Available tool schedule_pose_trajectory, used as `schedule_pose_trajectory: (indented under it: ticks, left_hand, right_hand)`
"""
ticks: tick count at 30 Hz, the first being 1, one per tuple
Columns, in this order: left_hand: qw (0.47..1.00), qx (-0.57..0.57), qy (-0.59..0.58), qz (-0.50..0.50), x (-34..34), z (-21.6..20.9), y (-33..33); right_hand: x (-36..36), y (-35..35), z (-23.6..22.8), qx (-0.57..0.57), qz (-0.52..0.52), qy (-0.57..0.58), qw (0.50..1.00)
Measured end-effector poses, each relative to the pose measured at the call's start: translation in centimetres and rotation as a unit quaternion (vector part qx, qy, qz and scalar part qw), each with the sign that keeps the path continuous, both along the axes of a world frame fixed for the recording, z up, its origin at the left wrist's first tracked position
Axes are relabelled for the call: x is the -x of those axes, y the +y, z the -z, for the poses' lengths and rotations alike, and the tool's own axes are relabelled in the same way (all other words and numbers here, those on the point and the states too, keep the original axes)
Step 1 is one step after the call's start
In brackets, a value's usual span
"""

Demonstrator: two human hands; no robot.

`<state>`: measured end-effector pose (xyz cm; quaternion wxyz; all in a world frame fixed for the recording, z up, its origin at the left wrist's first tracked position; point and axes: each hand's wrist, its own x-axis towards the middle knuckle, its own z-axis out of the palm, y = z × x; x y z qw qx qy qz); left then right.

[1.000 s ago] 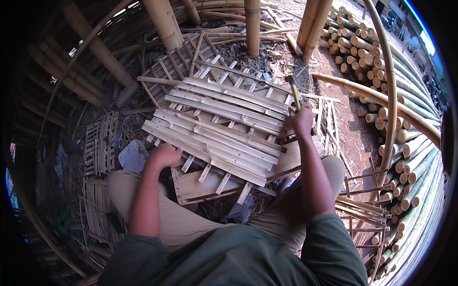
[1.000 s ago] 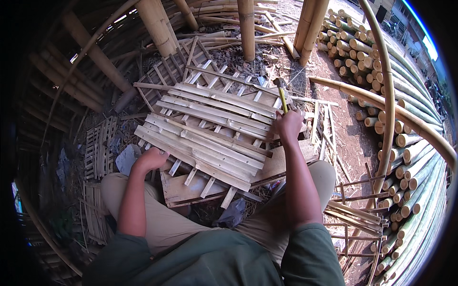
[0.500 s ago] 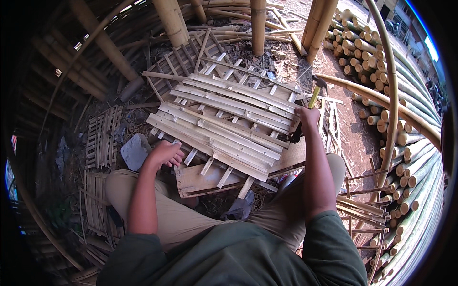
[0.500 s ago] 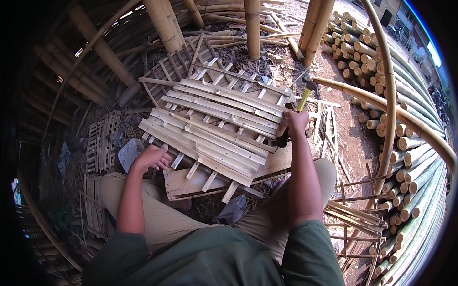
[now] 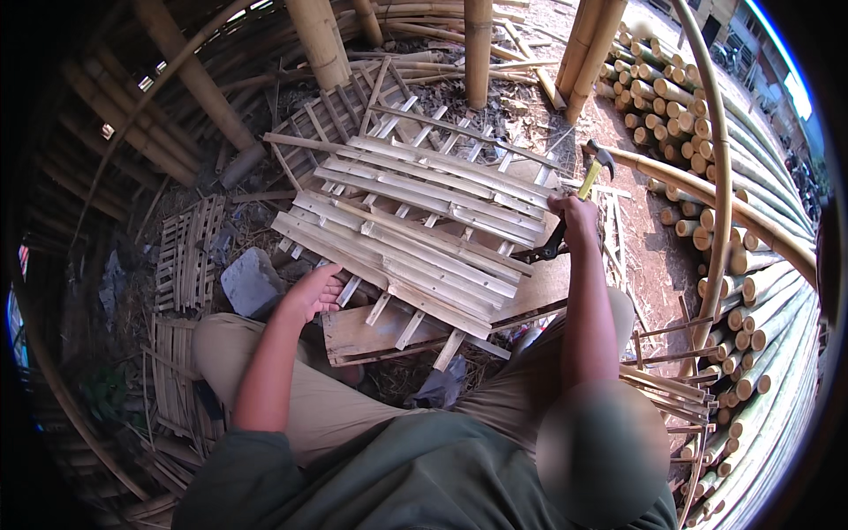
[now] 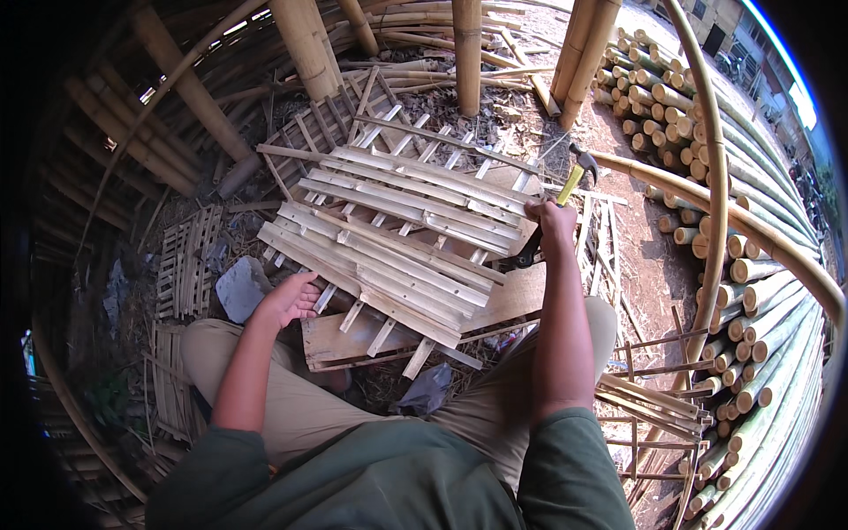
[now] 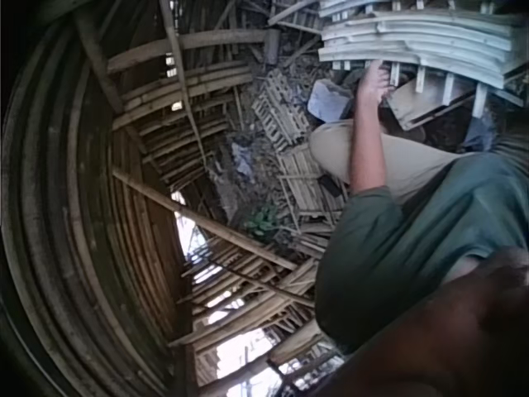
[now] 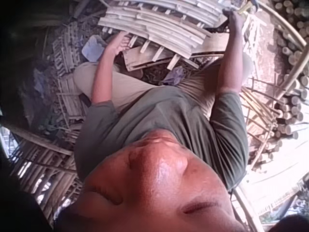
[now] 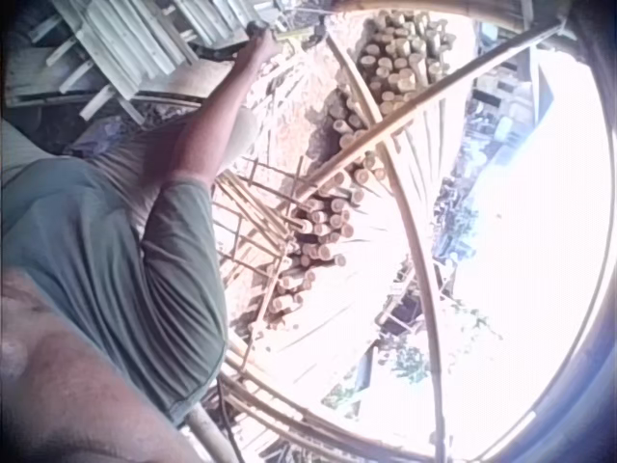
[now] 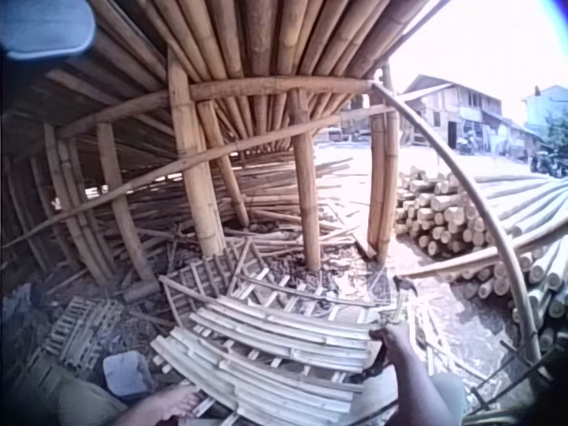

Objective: The person nails several thin bamboo slats onto a wooden frame using a hammer, including reaching into a plastic bag for nails and positioning each slat by hand before hammering.

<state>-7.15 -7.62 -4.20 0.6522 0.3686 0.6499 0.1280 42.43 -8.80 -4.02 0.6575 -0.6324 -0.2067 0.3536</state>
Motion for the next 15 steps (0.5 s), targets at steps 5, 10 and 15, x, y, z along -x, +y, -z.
schedule_pose_trajectory:
  ticks: [5,10,15]
  left_hand:
    - [0.983,0.003,-0.138,-0.12,-0.5,0.0,-1.3]
    - [0.942,-0.051,-0.276,-0.185,-0.3,-2.2,-0.7]
    - [0.924,-0.045,-0.326,-0.196,-0.6,-0.5,-0.2]
  right_hand:
    - [0.6,-0.7,-1.2,-0.007,0.003,0.08,0.997]
    - [0.3,-0.8,-2.0,0.006,-0.029,0.091,0.995]
    - [0.3,-0.9,-2.1,0.026,-0.051,0.073,0.996]
